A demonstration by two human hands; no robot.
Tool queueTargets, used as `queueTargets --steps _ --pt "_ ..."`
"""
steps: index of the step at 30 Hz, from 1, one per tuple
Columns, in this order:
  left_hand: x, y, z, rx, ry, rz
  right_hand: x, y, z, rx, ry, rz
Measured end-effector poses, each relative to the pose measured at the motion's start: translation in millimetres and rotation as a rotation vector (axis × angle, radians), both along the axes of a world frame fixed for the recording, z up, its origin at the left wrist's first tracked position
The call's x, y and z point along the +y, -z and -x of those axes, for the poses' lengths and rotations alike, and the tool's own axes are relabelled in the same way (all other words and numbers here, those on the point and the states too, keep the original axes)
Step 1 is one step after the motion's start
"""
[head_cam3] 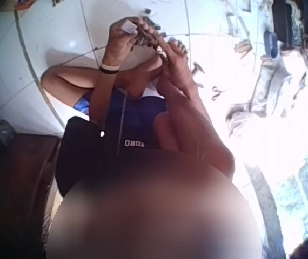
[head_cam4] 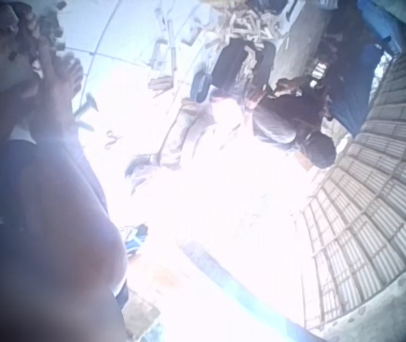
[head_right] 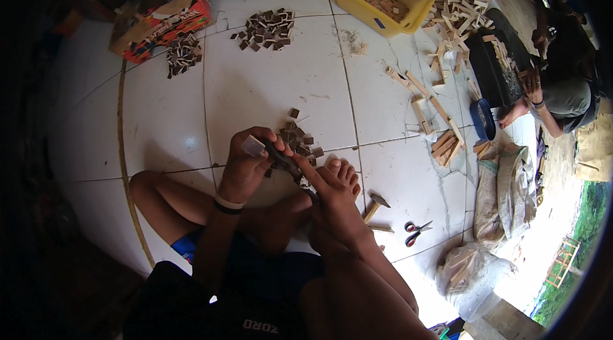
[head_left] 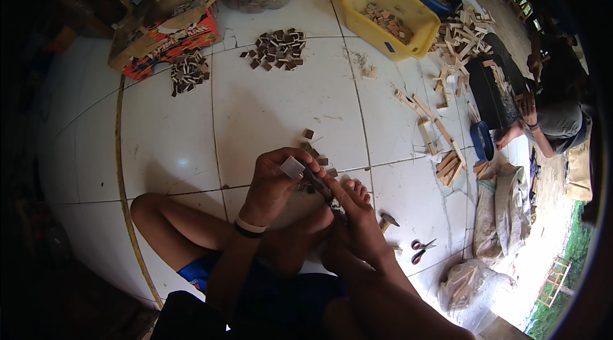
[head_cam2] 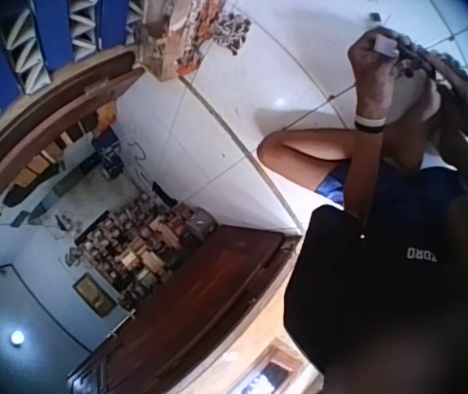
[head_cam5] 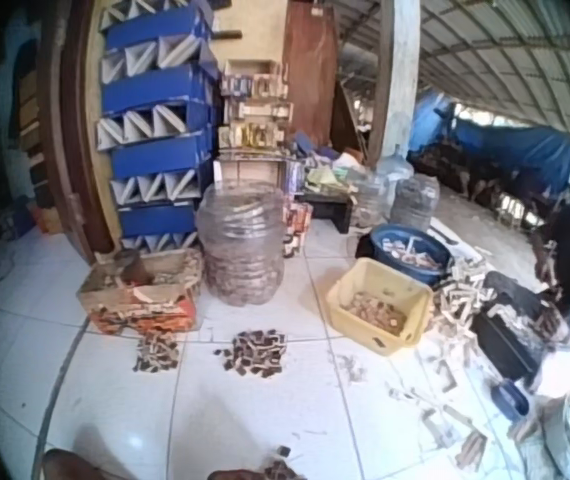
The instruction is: The person sits on the floor and uses a metal file to shape small rectangular wooden blocks. They pick up blocks from a pile, file the edges, and place the finished pieces back into the pile. Another person is visible in the background performing a similar task.
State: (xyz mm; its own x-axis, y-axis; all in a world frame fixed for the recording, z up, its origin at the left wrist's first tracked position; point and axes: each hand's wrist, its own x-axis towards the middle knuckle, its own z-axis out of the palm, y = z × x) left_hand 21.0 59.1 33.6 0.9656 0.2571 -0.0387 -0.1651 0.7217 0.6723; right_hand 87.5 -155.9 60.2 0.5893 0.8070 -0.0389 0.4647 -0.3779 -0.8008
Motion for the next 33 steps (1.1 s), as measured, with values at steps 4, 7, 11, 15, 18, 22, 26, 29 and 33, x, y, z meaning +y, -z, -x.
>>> queueTargets --steps 4,7,11,15,18,22,26,29,33 --pt "5 -8 12 0.054 -0.012 -0.095 -4 -2 1 0.070 -0.007 -0.042" --pt "13 -2 10 -0.082 -0.048 -0.160 -5 -5 1 0.158 -0.017 -0.026" --pt "25 13 11 -0.013 0.004 -0.231 -6 -4 -2 0.235 -0.057 0.066" --pt "11 23 9 0.027 -0.045 0.052 -6 4 2 0.157 0.013 0.097" --pt "-12 29 3 0.047 -0.054 0.131 -8 9 5 0.357 0.105 0.046" --pt "-37 35 -4 0.054 -0.092 0.215 -15 14 7 0.727 0.179 -0.139" --pt "-49 37 -9 0.035 -0.127 0.266 -21 21 8 0.670 0.184 -0.053" --pt "-51 34 -9 0.065 -0.126 0.278 -25 25 12 0.677 0.211 -0.050" --pt "-51 32 -9 0.081 -0.166 0.288 -30 28 13 0.640 0.150 -0.073"
